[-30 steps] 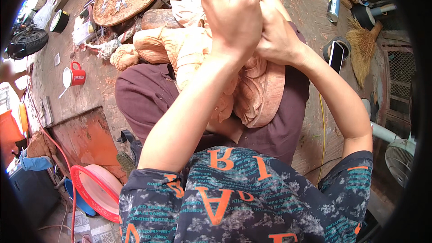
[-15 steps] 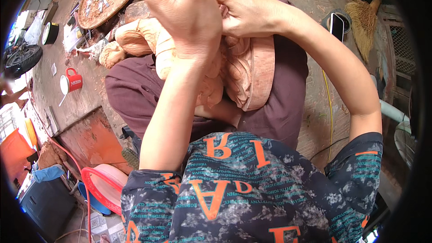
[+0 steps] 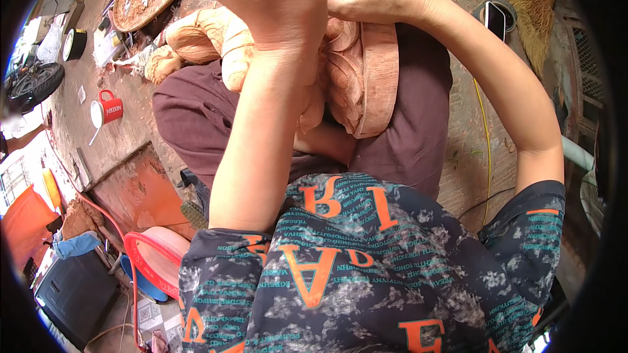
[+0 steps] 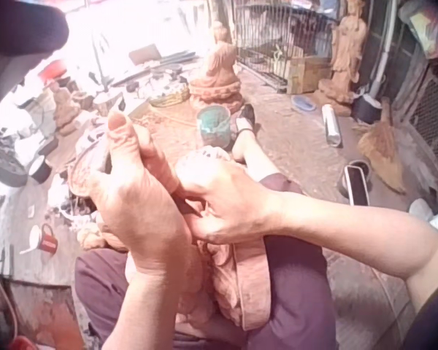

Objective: The person is carving a wooden sculpture of a figure, using a small carving knife to refine details on the torso and limbs. The person holds the sculpture on their lap and uses both hands to manipulate the tool and the wood.

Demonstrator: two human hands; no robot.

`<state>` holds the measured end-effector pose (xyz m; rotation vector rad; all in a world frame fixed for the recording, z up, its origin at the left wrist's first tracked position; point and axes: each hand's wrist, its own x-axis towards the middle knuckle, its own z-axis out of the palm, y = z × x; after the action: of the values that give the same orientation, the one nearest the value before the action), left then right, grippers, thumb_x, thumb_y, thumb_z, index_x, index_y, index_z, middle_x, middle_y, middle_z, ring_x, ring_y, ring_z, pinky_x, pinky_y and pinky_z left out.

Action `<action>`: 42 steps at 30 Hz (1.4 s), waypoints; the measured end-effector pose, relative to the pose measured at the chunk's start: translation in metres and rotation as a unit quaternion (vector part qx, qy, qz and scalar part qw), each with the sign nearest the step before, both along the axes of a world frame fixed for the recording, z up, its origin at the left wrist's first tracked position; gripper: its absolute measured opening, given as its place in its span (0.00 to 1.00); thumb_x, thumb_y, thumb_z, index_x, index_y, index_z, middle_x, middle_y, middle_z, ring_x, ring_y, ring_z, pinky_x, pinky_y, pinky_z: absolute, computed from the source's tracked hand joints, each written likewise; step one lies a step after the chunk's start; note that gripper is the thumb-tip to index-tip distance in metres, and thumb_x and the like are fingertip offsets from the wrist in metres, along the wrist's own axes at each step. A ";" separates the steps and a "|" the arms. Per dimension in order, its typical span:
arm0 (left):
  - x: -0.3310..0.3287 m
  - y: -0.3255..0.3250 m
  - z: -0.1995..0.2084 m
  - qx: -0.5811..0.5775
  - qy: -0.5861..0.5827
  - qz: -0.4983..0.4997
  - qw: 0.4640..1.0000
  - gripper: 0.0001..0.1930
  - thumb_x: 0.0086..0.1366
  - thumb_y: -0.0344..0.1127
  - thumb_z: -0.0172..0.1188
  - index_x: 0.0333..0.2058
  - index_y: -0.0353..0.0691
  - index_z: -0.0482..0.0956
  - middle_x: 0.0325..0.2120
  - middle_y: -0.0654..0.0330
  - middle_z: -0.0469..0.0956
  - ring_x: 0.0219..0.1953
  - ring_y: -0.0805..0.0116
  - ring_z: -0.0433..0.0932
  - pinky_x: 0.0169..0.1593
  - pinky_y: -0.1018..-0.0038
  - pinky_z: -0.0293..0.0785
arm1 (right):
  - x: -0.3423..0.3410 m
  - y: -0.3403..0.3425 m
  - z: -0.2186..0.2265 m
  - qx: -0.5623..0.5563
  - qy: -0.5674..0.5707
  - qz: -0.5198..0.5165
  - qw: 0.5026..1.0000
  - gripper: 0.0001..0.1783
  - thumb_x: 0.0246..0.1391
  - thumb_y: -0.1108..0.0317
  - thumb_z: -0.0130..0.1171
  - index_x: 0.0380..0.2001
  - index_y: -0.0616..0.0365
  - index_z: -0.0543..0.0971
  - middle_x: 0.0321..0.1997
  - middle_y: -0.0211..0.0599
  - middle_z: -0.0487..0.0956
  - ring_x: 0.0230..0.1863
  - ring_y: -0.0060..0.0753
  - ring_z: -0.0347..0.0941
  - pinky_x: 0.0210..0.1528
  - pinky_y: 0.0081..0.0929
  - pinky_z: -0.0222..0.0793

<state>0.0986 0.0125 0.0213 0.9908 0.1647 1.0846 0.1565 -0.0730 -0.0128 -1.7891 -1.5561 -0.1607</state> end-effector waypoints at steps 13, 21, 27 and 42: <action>0.007 0.020 -0.009 0.083 0.087 -0.139 0.983 0.17 0.72 0.36 0.48 0.21 0.42 0.68 0.14 0.71 0.62 0.15 0.82 0.55 0.20 0.81 0.49 | 0.007 -0.002 -0.005 -0.011 0.031 -0.034 0.999 0.17 0.44 0.71 0.63 0.41 0.60 0.78 0.37 0.43 0.77 0.45 0.42 0.71 0.45 0.36 0.66; 0.020 0.033 -0.016 0.004 0.076 -0.256 0.964 0.10 0.70 0.33 0.51 0.34 0.37 0.80 0.15 0.70 0.65 0.16 0.83 0.61 0.18 0.81 0.50 | 0.001 0.000 -0.003 -0.034 0.167 -0.006 0.985 0.17 0.49 0.72 0.62 0.45 0.62 0.76 0.37 0.33 0.77 0.33 0.31 0.70 0.36 0.29 0.68; 0.017 0.038 -0.005 0.067 0.062 -0.252 0.963 0.17 0.71 0.38 0.50 0.21 0.39 0.71 0.14 0.68 0.65 0.15 0.79 0.59 0.20 0.78 0.52 | -0.006 0.004 -0.010 0.009 0.170 -0.052 0.984 0.17 0.48 0.72 0.58 0.43 0.67 0.76 0.41 0.45 0.76 0.41 0.40 0.73 0.47 0.34 0.69; 0.007 0.032 -0.024 0.185 0.055 -0.123 0.973 0.10 0.63 0.35 0.54 0.25 0.36 0.73 0.18 0.60 0.70 0.21 0.66 0.68 0.27 0.70 0.63 | -0.024 0.002 -0.006 -0.026 0.110 -0.117 0.987 0.16 0.51 0.63 0.63 0.40 0.61 0.79 0.25 0.40 0.75 0.26 0.33 0.71 0.31 0.28 0.68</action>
<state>0.1054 0.0442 -0.0023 1.3681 -0.0752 0.8469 0.1326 -0.0709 -0.0183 -1.9561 -1.2040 -0.0328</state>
